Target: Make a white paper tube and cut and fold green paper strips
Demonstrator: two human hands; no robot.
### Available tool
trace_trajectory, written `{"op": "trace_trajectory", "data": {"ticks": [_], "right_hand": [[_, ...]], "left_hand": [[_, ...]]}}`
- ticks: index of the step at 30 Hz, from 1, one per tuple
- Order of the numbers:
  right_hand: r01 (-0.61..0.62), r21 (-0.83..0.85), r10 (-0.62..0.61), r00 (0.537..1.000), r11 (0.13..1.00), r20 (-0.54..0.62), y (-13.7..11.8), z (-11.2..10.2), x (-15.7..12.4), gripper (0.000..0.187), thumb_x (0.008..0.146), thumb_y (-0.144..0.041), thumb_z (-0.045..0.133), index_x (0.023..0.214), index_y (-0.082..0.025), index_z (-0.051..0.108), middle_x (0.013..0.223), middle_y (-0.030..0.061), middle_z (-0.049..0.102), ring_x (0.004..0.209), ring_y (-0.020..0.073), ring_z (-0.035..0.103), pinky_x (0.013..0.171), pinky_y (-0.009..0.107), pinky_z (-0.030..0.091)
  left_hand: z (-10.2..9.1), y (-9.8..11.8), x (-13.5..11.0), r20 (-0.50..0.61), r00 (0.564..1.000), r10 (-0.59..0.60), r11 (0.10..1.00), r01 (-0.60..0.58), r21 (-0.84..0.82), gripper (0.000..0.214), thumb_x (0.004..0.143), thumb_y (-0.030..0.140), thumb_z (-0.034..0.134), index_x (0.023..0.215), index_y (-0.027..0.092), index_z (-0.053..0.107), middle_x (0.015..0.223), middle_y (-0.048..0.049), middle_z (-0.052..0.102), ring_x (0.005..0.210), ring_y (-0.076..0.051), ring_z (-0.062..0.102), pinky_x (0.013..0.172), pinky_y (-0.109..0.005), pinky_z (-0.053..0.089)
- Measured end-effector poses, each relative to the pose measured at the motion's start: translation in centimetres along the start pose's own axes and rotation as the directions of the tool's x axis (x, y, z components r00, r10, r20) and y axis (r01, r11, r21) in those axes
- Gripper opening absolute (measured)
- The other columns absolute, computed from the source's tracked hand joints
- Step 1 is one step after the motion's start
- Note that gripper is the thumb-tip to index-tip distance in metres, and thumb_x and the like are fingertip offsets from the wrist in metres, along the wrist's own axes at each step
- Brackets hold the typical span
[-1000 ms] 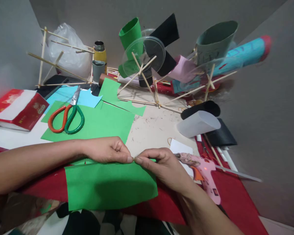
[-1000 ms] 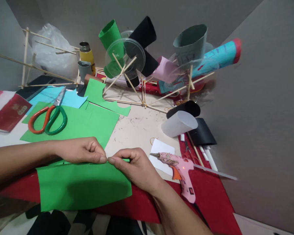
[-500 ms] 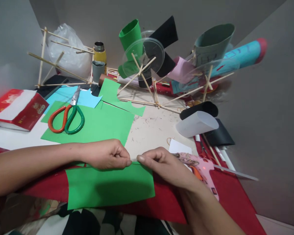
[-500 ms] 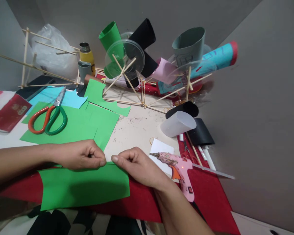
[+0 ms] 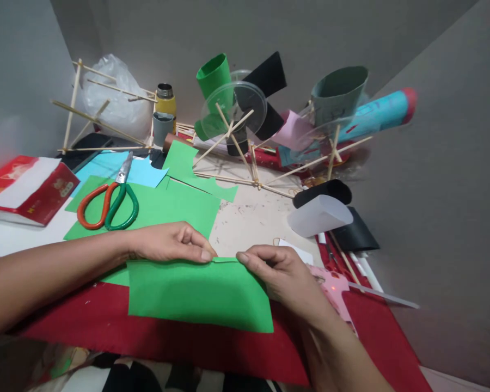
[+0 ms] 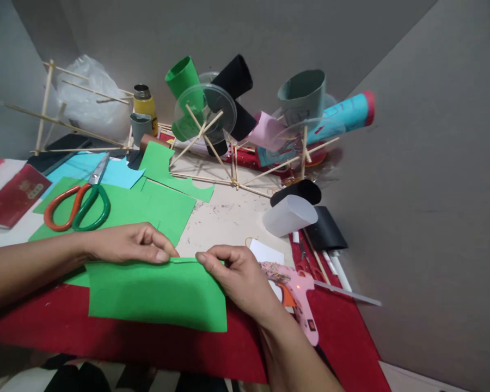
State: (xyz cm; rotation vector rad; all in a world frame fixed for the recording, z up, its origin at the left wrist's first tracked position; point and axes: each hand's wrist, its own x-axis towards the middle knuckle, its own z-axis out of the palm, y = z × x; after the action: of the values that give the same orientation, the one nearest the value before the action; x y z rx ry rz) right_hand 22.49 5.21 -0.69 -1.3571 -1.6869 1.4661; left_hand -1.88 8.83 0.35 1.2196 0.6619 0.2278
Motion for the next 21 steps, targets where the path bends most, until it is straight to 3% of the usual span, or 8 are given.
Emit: {"op": "trace_trajectory", "data": {"ticks": [4,10,13,15,18,21], "right_hand": [[-0.038,0.167,0.069,0.980,0.985,-0.187,0.4,-0.6,0.4,0.047,0.077,-0.053,0.068,0.053,-0.019,0.048,0.052,-0.0064,0.029,0.049,0.0083,0.023,0.045,0.024,0.021],[-0.026,0.370,0.151,0.938,0.928,-0.312,0.8,-1.1,1.2,0.049,0.066,-0.057,0.077,0.051,-0.017,0.053,0.047,-0.0062,0.039,0.045,0.0073,0.029,0.044,0.022,0.024],[-0.018,0.473,0.185,0.933,0.881,-0.309,0.5,-1.1,1.4,0.046,0.061,-0.056,0.081,0.054,-0.016,0.060,0.048,-0.0042,0.050,0.044,0.0085,0.039,0.046,0.022,0.032],[-0.015,0.551,0.200,0.940,0.834,-0.277,-0.1,-1.1,1.2,0.040,0.060,-0.053,0.083,0.068,-0.016,0.068,0.054,-0.0023,0.059,0.048,0.0108,0.049,0.049,0.023,0.040],[0.014,0.645,0.198,0.947,0.764,-0.254,-1.0,-1.0,0.8,0.049,0.057,-0.042,0.088,0.098,-0.023,0.071,0.066,-0.0017,0.068,0.056,0.0147,0.061,0.054,0.025,0.048],[0.053,0.668,0.181,0.944,0.742,-0.277,-1.3,-1.1,0.7,0.047,0.054,-0.034,0.091,0.097,-0.026,0.071,0.071,-0.0013,0.072,0.059,0.0162,0.064,0.058,0.027,0.052]], "left_hand": [[-1.7,1.2,-1.0,-0.081,0.997,-0.012,0.995,0.003,-0.104,0.047,0.076,0.045,0.073,0.113,0.017,0.070,0.088,-0.0058,0.074,0.073,-0.015,0.066,0.066,-0.022,0.049],[-2.8,2.3,-2.6,-0.201,0.973,0.112,0.951,-0.163,-0.262,0.058,0.064,0.034,0.082,0.116,0.012,0.067,0.098,-0.0136,0.075,0.082,-0.025,0.071,0.074,-0.033,0.056],[-2.4,1.9,-2.3,-0.367,0.920,0.138,0.944,-0.234,-0.231,0.045,0.066,0.026,0.082,0.106,0.011,0.070,0.089,-0.0115,0.076,0.080,-0.023,0.071,0.076,-0.032,0.056],[-2.0,1.5,-1.7,-0.467,0.877,0.113,0.950,-0.233,-0.208,0.034,0.069,0.026,0.081,0.099,0.011,0.071,0.081,-0.0092,0.076,0.073,-0.020,0.070,0.072,-0.030,0.056],[-1.8,0.9,-1.1,-0.524,0.846,0.103,0.943,-0.250,-0.219,0.034,0.069,0.029,0.081,0.096,0.010,0.071,0.080,-0.0095,0.076,0.068,-0.018,0.069,0.069,-0.029,0.055],[-1.8,0.9,-1.1,-0.545,0.831,0.112,0.924,-0.288,-0.250,0.033,0.067,0.029,0.083,0.092,0.010,0.071,0.083,-0.0106,0.076,0.069,-0.017,0.069,0.069,-0.029,0.055]]}}
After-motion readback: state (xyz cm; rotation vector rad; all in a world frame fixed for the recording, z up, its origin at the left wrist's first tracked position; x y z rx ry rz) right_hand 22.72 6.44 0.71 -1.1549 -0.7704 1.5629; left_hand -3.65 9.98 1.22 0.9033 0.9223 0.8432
